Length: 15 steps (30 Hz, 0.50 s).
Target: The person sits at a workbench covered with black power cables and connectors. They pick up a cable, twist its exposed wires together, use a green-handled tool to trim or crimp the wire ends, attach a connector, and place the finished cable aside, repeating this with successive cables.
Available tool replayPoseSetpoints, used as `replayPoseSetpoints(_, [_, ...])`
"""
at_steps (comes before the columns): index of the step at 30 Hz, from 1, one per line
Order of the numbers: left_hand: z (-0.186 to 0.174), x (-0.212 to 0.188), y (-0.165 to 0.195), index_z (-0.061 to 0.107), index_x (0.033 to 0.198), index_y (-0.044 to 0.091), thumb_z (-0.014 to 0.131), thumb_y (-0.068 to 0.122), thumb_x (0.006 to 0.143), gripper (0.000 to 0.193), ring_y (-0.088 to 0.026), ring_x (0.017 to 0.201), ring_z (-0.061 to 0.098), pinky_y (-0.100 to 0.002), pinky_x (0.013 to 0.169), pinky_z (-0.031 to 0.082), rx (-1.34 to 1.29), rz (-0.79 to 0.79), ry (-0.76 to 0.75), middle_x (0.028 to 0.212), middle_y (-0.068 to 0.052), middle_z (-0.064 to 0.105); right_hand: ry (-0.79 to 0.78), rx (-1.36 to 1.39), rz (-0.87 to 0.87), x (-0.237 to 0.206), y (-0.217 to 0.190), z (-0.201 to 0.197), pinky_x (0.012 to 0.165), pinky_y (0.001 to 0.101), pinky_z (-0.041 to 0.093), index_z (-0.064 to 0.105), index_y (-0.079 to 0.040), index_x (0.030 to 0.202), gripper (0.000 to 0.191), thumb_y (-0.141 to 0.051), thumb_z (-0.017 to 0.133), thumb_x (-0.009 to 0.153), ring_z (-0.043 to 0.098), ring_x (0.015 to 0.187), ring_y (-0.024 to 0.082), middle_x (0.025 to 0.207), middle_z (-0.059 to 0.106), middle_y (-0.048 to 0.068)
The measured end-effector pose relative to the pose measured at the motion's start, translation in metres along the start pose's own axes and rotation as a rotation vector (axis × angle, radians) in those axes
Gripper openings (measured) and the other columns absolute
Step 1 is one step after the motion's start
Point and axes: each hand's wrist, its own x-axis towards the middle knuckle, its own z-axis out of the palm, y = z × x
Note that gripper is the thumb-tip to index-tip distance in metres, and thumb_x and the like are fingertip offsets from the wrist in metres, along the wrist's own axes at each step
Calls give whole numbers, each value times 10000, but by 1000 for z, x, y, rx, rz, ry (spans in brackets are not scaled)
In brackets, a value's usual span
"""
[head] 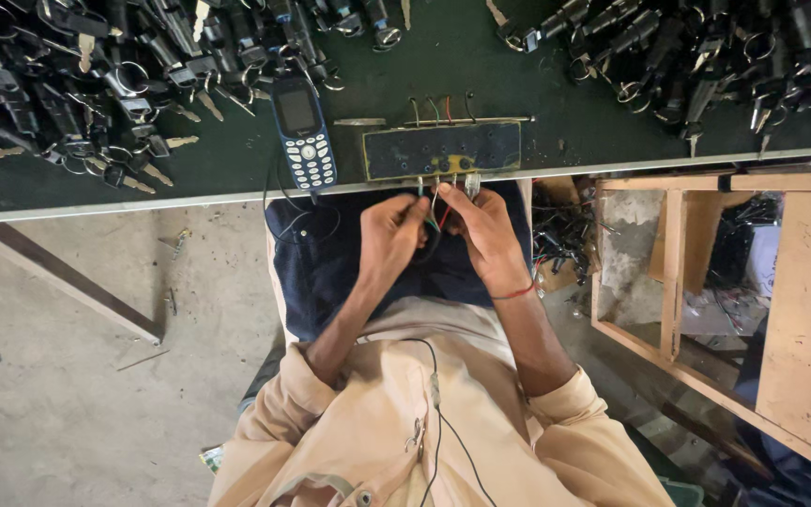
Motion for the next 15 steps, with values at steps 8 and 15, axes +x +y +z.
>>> replayPoseSetpoints(8, [4,-3,-1,668,794,2,631,189,1027,300,-57,560,573,-237,510,481,-72,-16,-42,631,0,610,-104,-84,46,-2,-17,-8,577,227,428,746,-58,929,219,-274,721,946,567,632,46,789,701,-24])
replayPoseSetpoints(15, [8,-10,-1,677,805,1,638,196,1035,305,-51,587,589,-228,530,496,-85,-19,-17,648,-2,635,-5,-100,-4,4,-7,-3,553,228,403,750,-71,897,131,-193,796,910,564,622,42,761,680,-34])
